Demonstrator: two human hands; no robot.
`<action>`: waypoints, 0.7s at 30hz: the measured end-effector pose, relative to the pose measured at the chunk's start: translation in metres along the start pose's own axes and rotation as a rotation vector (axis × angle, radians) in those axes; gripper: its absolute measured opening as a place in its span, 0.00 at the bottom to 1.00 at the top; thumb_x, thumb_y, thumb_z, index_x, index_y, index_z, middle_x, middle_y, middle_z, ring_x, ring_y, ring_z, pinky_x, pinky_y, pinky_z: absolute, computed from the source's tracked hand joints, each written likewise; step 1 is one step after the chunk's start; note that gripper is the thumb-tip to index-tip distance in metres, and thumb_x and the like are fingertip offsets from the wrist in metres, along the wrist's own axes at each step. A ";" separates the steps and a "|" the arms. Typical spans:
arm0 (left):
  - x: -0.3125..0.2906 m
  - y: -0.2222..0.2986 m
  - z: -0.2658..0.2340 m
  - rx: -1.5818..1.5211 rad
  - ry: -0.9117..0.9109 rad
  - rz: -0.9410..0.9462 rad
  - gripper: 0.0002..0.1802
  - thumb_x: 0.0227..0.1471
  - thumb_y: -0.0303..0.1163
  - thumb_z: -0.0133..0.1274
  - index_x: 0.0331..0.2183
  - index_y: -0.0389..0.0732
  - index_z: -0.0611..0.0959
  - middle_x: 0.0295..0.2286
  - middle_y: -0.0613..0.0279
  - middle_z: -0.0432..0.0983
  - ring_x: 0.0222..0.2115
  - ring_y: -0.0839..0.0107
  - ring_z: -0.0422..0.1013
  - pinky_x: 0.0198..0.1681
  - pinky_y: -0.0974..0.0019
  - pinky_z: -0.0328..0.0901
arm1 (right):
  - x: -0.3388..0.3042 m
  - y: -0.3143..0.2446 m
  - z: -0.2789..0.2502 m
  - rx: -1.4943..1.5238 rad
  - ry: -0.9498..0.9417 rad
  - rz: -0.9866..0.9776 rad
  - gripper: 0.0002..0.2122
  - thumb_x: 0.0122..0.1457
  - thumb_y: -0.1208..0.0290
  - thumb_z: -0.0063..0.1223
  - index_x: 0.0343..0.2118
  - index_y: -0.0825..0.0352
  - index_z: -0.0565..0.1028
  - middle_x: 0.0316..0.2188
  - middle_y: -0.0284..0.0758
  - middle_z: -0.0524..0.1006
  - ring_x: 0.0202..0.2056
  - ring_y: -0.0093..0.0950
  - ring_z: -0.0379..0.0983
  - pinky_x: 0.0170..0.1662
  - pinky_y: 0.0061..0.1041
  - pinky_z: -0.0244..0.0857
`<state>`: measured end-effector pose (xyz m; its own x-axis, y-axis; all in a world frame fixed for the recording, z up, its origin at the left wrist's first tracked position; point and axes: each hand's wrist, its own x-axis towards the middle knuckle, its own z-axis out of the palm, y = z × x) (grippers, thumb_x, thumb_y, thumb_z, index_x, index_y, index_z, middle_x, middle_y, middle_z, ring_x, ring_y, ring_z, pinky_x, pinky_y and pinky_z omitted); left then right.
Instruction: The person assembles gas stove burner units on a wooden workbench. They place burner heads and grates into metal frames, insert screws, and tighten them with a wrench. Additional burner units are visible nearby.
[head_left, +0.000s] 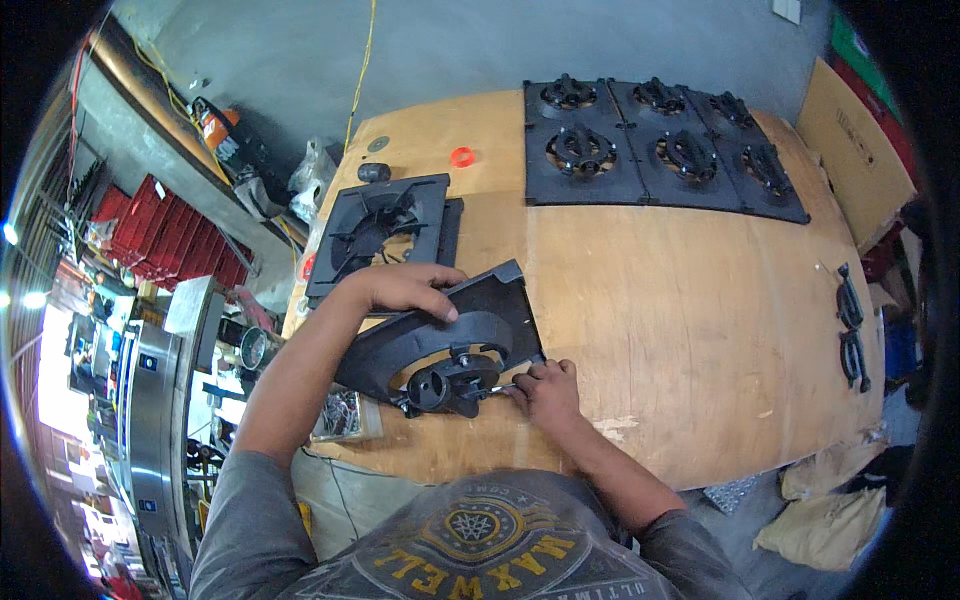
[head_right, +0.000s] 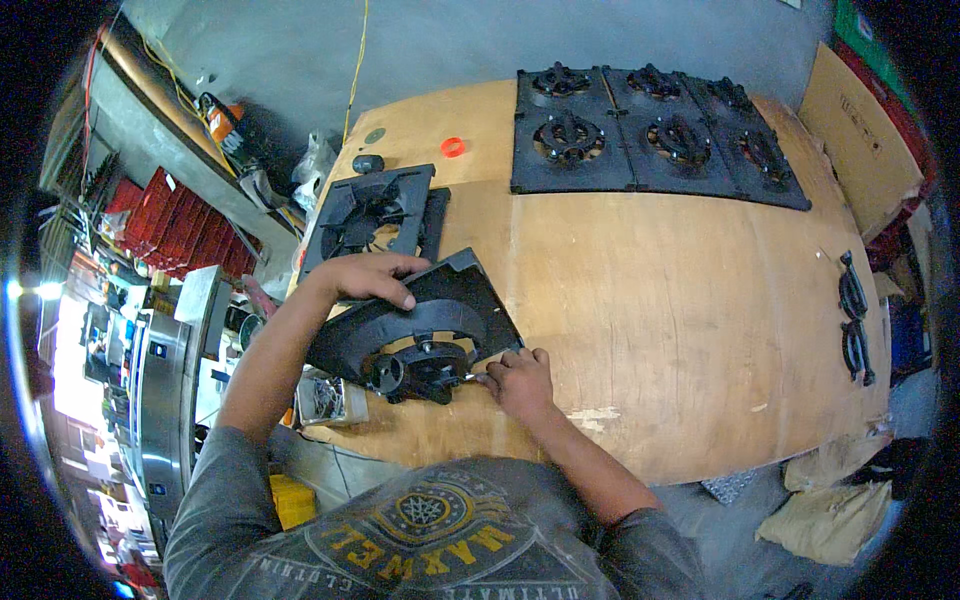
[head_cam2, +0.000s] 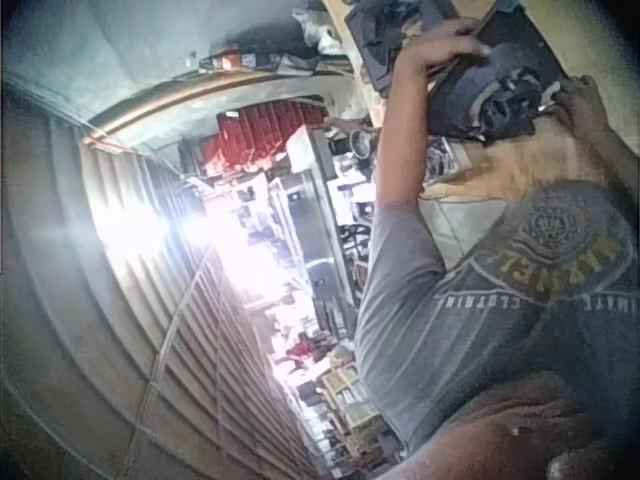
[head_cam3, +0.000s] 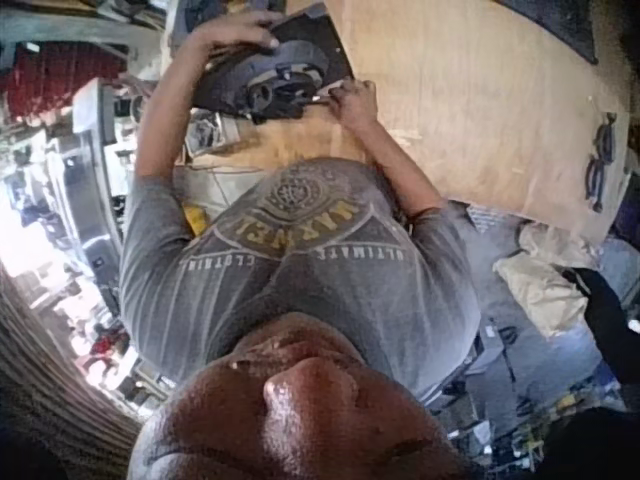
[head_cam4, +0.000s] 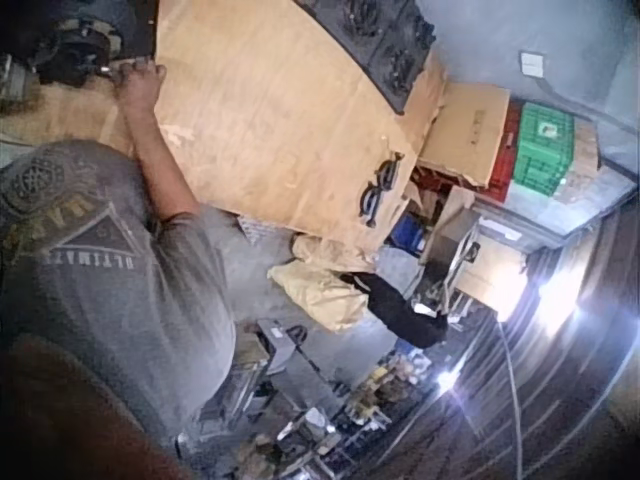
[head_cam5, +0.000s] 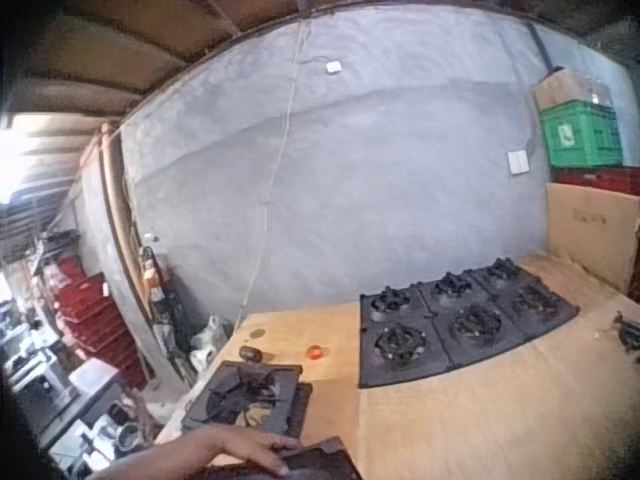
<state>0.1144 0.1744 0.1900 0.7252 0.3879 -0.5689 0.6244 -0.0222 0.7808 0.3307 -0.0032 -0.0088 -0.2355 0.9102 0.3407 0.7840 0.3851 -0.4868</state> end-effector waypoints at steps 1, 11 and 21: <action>0.001 -0.001 -0.001 -0.021 -0.020 0.001 0.37 0.45 0.42 0.62 0.53 0.31 0.72 0.44 0.56 0.76 0.43 0.70 0.71 0.48 0.66 0.66 | 0.005 -0.006 -0.009 -0.045 -0.040 -0.016 0.07 0.53 0.61 0.58 0.27 0.57 0.82 0.25 0.30 0.75 0.33 0.31 0.71 0.44 0.36 0.56; 0.006 -0.003 -0.001 0.033 -0.018 0.028 0.38 0.45 0.42 0.63 0.54 0.31 0.71 0.43 0.56 0.76 0.42 0.70 0.72 0.47 0.67 0.66 | 0.035 -0.023 -0.031 -0.278 -0.291 -0.132 0.06 0.46 0.68 0.56 0.26 0.61 0.80 0.32 0.34 0.76 0.40 0.33 0.71 0.46 0.37 0.57; 0.006 -0.006 0.000 0.066 0.006 0.057 0.39 0.44 0.41 0.63 0.54 0.33 0.71 0.43 0.57 0.75 0.44 0.69 0.70 0.48 0.65 0.66 | 0.021 -0.006 -0.012 -0.178 -0.280 -0.042 0.08 0.53 0.61 0.56 0.26 0.57 0.81 0.26 0.32 0.79 0.33 0.32 0.75 0.43 0.37 0.57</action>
<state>0.1152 0.1764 0.1819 0.7588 0.3893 -0.5222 0.5999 -0.1055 0.7930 0.3280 0.0112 0.0112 -0.3994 0.9100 0.1113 0.8525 0.4133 -0.3201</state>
